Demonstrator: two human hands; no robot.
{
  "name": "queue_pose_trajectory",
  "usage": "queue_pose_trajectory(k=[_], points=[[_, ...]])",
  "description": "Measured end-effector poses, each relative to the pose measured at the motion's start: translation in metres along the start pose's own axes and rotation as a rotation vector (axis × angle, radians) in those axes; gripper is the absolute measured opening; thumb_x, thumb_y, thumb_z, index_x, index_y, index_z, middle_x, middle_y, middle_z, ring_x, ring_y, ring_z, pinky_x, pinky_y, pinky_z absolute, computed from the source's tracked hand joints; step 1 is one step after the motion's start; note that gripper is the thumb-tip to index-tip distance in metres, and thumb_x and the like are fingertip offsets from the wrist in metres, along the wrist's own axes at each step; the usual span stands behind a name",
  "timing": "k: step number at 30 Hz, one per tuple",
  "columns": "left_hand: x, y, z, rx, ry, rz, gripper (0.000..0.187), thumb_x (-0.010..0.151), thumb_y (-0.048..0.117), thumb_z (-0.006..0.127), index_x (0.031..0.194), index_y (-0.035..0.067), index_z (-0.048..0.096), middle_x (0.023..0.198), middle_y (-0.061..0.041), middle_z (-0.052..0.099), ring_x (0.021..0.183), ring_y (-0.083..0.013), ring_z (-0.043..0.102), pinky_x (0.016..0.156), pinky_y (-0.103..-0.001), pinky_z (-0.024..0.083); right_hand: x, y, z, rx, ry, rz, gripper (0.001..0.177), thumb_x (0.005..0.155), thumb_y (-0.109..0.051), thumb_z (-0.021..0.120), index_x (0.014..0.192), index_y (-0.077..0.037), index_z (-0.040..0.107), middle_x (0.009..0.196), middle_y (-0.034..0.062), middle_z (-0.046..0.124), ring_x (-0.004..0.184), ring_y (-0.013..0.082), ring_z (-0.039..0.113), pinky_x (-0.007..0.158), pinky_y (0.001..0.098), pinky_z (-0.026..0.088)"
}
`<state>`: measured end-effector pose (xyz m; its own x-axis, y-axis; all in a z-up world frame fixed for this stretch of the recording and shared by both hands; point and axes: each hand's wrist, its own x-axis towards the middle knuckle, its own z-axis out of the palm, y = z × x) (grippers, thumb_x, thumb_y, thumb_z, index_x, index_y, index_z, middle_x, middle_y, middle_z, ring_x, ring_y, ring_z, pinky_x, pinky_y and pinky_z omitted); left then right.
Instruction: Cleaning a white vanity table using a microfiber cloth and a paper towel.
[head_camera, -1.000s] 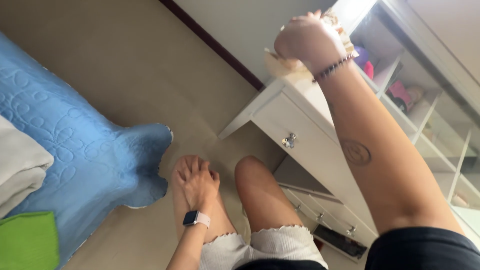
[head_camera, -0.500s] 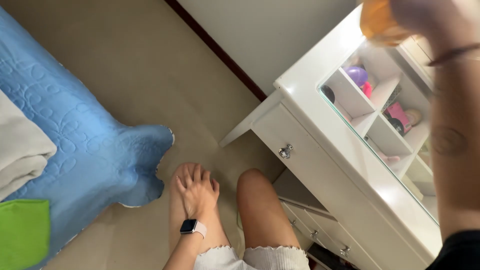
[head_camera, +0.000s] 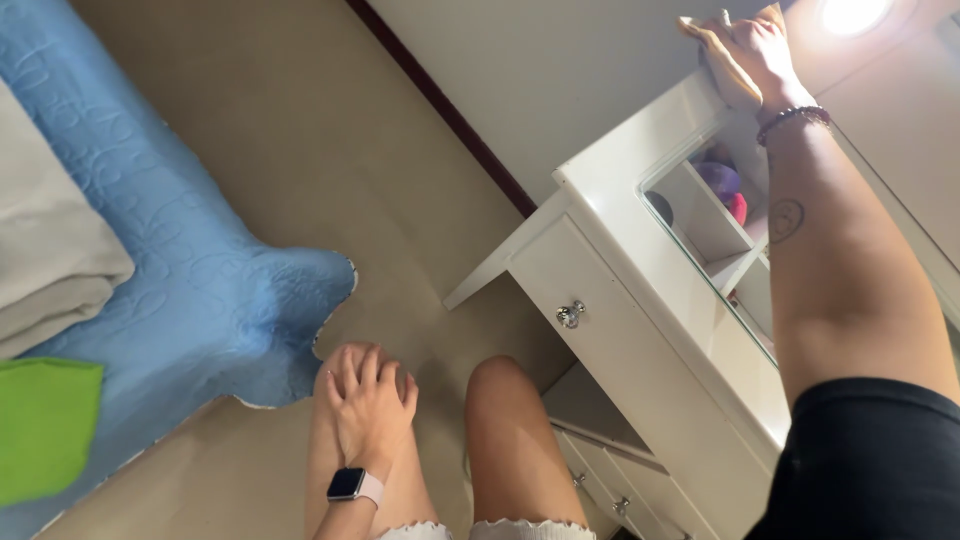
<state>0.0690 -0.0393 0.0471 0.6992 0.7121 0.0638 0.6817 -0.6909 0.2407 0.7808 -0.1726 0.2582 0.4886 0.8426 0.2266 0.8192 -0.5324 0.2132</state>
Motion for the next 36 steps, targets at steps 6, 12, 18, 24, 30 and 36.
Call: queue_pose_trajectory(k=[6, 12, 18, 24, 30, 36], points=[[0.003, -0.014, -0.004, -0.009, 0.019, -0.067, 0.035, 0.086, 0.046, 0.063, 0.103, 0.019, 0.076, 0.139, 0.001, 0.061, 0.142, -0.0303, 0.042, 0.112, -0.058, 0.036, -0.018, -0.061, -0.03, -0.047, 0.03, -0.195, 0.027, 0.118, -0.032, 0.046, 0.117, -0.013, 0.065, 0.095, 0.0123, 0.069, 0.1, 0.0346, 0.061, 0.102, 0.0497, 0.045], [0.0, -0.02, -0.002, -0.034, 0.068, -0.039, 0.036, 0.086, 0.046, 0.063, 0.104, 0.019, 0.076, 0.139, 0.0, 0.061, 0.141, -0.0313, 0.042, 0.111, -0.059, 0.036, -0.054, -0.189, -0.069, 0.202, -0.113, -0.186, 0.034, 0.113, -0.033, 0.044, 0.116, -0.009, 0.069, 0.094, 0.018, 0.063, 0.099, 0.0377, 0.059, 0.091, 0.0506, 0.043], [-0.002, -0.013, 0.0, -0.007, 0.053, -0.029, 0.037, 0.089, 0.048, 0.06, 0.107, 0.019, 0.075, 0.141, 0.0, 0.059, 0.142, -0.0299, 0.042, 0.113, -0.059, 0.035, -0.087, -0.319, -0.135, 0.128, -0.008, -0.419, 0.034, 0.104, -0.03, 0.052, 0.096, -0.005, 0.072, 0.084, 0.0158, 0.066, 0.091, 0.0329, 0.063, 0.1, 0.0511, 0.043], [-0.003, -0.009, 0.007, 0.076, 0.006, 0.012, 0.039, 0.095, 0.049, 0.057, 0.11, 0.018, 0.073, 0.142, 0.0, 0.059, 0.139, -0.0296, 0.043, 0.114, -0.058, 0.034, -0.167, -0.432, -0.189, 0.212, -0.143, -0.775, 0.024, 0.091, -0.024, 0.061, 0.078, -0.006, 0.069, 0.073, 0.0106, 0.063, 0.088, 0.0316, 0.061, 0.092, 0.0461, 0.048], [-0.014, -0.022, 0.004, -0.007, 0.132, 0.015, 0.035, 0.092, 0.046, 0.059, 0.109, 0.019, 0.075, 0.142, 0.0, 0.059, 0.143, -0.0324, 0.042, 0.114, -0.057, 0.034, -0.219, -0.381, -0.242, 0.206, 0.201, -0.515, 0.033, 0.1, -0.032, 0.068, 0.109, -0.001, 0.063, 0.109, 0.0134, 0.063, 0.112, 0.0325, 0.059, 0.102, 0.0517, 0.042], [-0.022, -0.024, 0.005, -0.029, 0.127, 0.049, 0.027, 0.092, 0.042, 0.063, 0.106, 0.022, 0.076, 0.144, 0.002, 0.059, 0.144, -0.0318, 0.042, 0.115, -0.055, 0.034, -0.169, -0.341, -0.154, 0.185, -0.009, 0.106, 0.09, 0.096, -0.053, 0.069, 0.155, 0.003, 0.031, 0.16, 0.0295, 0.025, 0.142, 0.0554, 0.021, 0.108, 0.0686, 0.021]])
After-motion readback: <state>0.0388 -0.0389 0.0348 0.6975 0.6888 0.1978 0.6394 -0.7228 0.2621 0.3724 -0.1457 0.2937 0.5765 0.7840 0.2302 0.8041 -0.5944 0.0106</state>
